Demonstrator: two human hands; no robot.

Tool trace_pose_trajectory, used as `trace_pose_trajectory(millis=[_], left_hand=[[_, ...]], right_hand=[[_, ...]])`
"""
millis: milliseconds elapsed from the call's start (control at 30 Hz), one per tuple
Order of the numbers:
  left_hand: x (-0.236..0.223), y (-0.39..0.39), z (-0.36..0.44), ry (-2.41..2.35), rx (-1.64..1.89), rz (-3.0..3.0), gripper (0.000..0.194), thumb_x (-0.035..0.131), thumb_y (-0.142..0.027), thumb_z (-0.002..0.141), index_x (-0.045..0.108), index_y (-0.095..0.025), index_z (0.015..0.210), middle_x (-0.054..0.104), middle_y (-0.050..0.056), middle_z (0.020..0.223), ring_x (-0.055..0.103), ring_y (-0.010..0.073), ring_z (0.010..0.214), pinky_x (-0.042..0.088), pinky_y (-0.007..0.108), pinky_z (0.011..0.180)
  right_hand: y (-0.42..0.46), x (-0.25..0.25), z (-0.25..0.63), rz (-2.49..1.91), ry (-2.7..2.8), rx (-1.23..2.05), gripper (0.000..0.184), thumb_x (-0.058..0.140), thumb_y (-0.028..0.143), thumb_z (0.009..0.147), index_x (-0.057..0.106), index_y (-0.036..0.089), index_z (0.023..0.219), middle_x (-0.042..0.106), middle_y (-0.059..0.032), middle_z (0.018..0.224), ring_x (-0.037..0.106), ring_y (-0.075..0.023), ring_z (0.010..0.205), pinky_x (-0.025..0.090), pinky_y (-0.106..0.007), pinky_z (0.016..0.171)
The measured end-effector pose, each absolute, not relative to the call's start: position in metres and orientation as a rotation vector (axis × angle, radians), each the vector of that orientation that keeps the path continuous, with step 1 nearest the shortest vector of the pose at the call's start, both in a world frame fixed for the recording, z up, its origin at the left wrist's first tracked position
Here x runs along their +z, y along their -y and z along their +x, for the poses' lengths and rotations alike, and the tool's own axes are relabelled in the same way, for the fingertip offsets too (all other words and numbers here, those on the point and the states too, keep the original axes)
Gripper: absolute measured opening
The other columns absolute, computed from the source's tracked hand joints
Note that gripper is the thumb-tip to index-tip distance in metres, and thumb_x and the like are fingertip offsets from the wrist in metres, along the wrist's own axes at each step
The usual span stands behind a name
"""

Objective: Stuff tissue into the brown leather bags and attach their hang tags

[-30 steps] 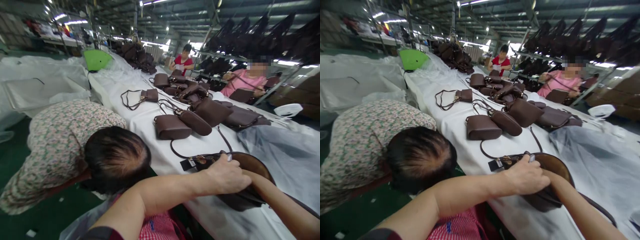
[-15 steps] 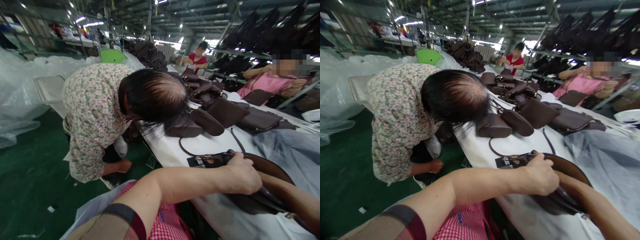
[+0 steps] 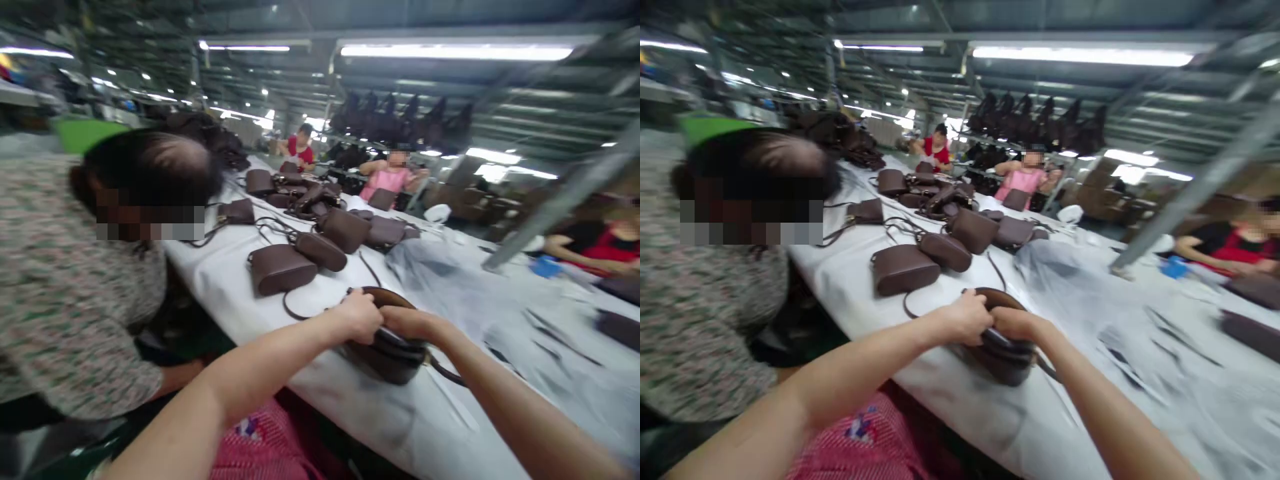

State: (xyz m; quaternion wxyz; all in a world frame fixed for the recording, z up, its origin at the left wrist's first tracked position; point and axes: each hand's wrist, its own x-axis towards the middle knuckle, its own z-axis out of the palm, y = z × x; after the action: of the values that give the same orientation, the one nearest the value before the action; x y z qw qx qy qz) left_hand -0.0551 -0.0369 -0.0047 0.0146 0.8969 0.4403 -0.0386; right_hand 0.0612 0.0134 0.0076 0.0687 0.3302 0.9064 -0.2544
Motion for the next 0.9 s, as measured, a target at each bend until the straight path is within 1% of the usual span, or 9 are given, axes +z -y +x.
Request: trace_pose_trajectory(millis=[33, 100, 200, 300, 467, 600, 733, 833, 900], left_hand=[[-0.006, 0.034, -0.060, -1.345, -0.071, 2.826, 0.017, 0.066, -0.032, 0.074, 0.071, -0.017, 0.080, 0.072, 0.011, 0.086, 0.057, 0.0280, 0.093, 0.038, 0.040, 0.083], [-0.008, 0.027, -0.069, -1.314, 0.084, 2.845, 0.015, 0.070, -0.032, 0.071, 0.070, -0.017, 0.073, 0.071, 0.011, 0.080, 0.055, 0.0278, 0.090, 0.038, 0.038, 0.080], [-0.008, 0.020, -0.075, -1.214, 0.202, 2.825, 0.015, 0.075, -0.031, 0.067, 0.068, -0.019, 0.072, 0.070, 0.008, 0.080, 0.054, 0.0276, 0.091, 0.037, 0.036, 0.076], [0.001, 0.024, -0.071, -1.144, 0.163, 2.827, 0.019, 0.078, -0.031, 0.065, 0.066, -0.020, 0.073, 0.069, 0.007, 0.080, 0.053, 0.0273, 0.092, 0.035, 0.036, 0.078], [0.028, 0.031, -0.062, -1.084, 0.188, 2.776, 0.019, 0.072, -0.031, 0.072, 0.064, -0.020, 0.084, 0.067, 0.005, 0.088, 0.054, 0.0272, 0.098, 0.034, 0.038, 0.084], [0.041, 0.017, -0.059, -1.063, 0.289, 2.731, 0.015, 0.065, -0.025, 0.079, 0.065, -0.020, 0.093, 0.068, 0.005, 0.097, 0.057, 0.0250, 0.100, 0.035, 0.037, 0.088], [0.028, -0.004, -0.059, -1.032, 0.468, 2.625, 0.012, 0.057, -0.024, 0.084, 0.067, -0.022, 0.091, 0.070, 0.004, 0.096, 0.061, 0.0219, 0.098, 0.037, 0.036, 0.094], [0.007, -0.014, -0.055, -1.020, 0.752, 2.496, 0.017, 0.059, -0.019, 0.080, 0.066, -0.021, 0.095, 0.067, 0.006, 0.112, 0.057, 0.0229, 0.109, 0.038, 0.037, 0.100], [-0.006, -0.016, -0.050, -0.973, 0.958, 2.380, 0.027, 0.062, -0.014, 0.075, 0.064, -0.021, 0.101, 0.063, 0.008, 0.122, 0.053, 0.0241, 0.117, 0.040, 0.038, 0.102]], right_hand=[[-0.017, 0.015, 0.073, 1.051, -2.675, -0.777, 0.011, 0.063, 0.013, 0.079, 0.069, 0.016, 0.070, 0.067, 0.0006, 0.068, 0.059, -0.0140, 0.060, 0.048, -0.026, 0.057], [-0.023, 0.031, 0.087, 1.099, -2.607, -0.816, 0.018, 0.059, 0.006, 0.069, 0.071, 0.020, 0.066, 0.064, 0.0034, 0.061, 0.054, -0.0129, 0.055, 0.041, -0.024, 0.053], [-0.026, 0.054, 0.095, 1.011, -2.542, -0.713, 0.016, 0.061, 0.011, 0.063, 0.071, 0.022, 0.067, 0.059, 0.0048, 0.055, 0.050, -0.0129, 0.051, 0.034, -0.025, 0.052], [-0.018, 0.071, 0.102, 1.018, -2.522, -0.484, 0.016, 0.065, 0.010, 0.059, 0.072, 0.022, 0.068, 0.059, 0.0041, 0.056, 0.051, -0.0142, 0.055, 0.034, -0.026, 0.054], [-0.001, 0.076, 0.129, 1.112, -2.677, -0.540, 0.029, 0.065, 0.014, 0.069, 0.070, 0.022, 0.096, 0.067, 0.0005, 0.085, 0.059, -0.0158, 0.075, 0.040, -0.023, 0.062], [0.013, 0.062, 0.154, 1.345, -2.776, -0.339, 0.032, 0.071, 0.018, 0.067, 0.066, 0.020, 0.098, 0.063, -0.0044, 0.095, 0.058, -0.0177, 0.079, 0.039, -0.024, 0.063], [0.020, 0.045, 0.170, 1.549, -2.802, -0.233, 0.029, 0.058, 0.006, 0.074, 0.062, 0.018, 0.100, 0.064, -0.0069, 0.090, 0.059, -0.0196, 0.081, 0.037, -0.027, 0.065], [0.015, 0.043, 0.166, 1.565, -2.980, -0.399, 0.025, 0.049, 0.006, 0.080, 0.061, 0.019, 0.097, 0.066, -0.0042, 0.086, 0.059, -0.0181, 0.081, 0.040, -0.027, 0.071], [0.007, 0.044, 0.152, 1.577, -3.143, -0.571, 0.021, 0.048, 0.006, 0.079, 0.060, 0.019, 0.091, 0.065, -0.0009, 0.082, 0.057, -0.0151, 0.076, 0.041, -0.026, 0.070]])
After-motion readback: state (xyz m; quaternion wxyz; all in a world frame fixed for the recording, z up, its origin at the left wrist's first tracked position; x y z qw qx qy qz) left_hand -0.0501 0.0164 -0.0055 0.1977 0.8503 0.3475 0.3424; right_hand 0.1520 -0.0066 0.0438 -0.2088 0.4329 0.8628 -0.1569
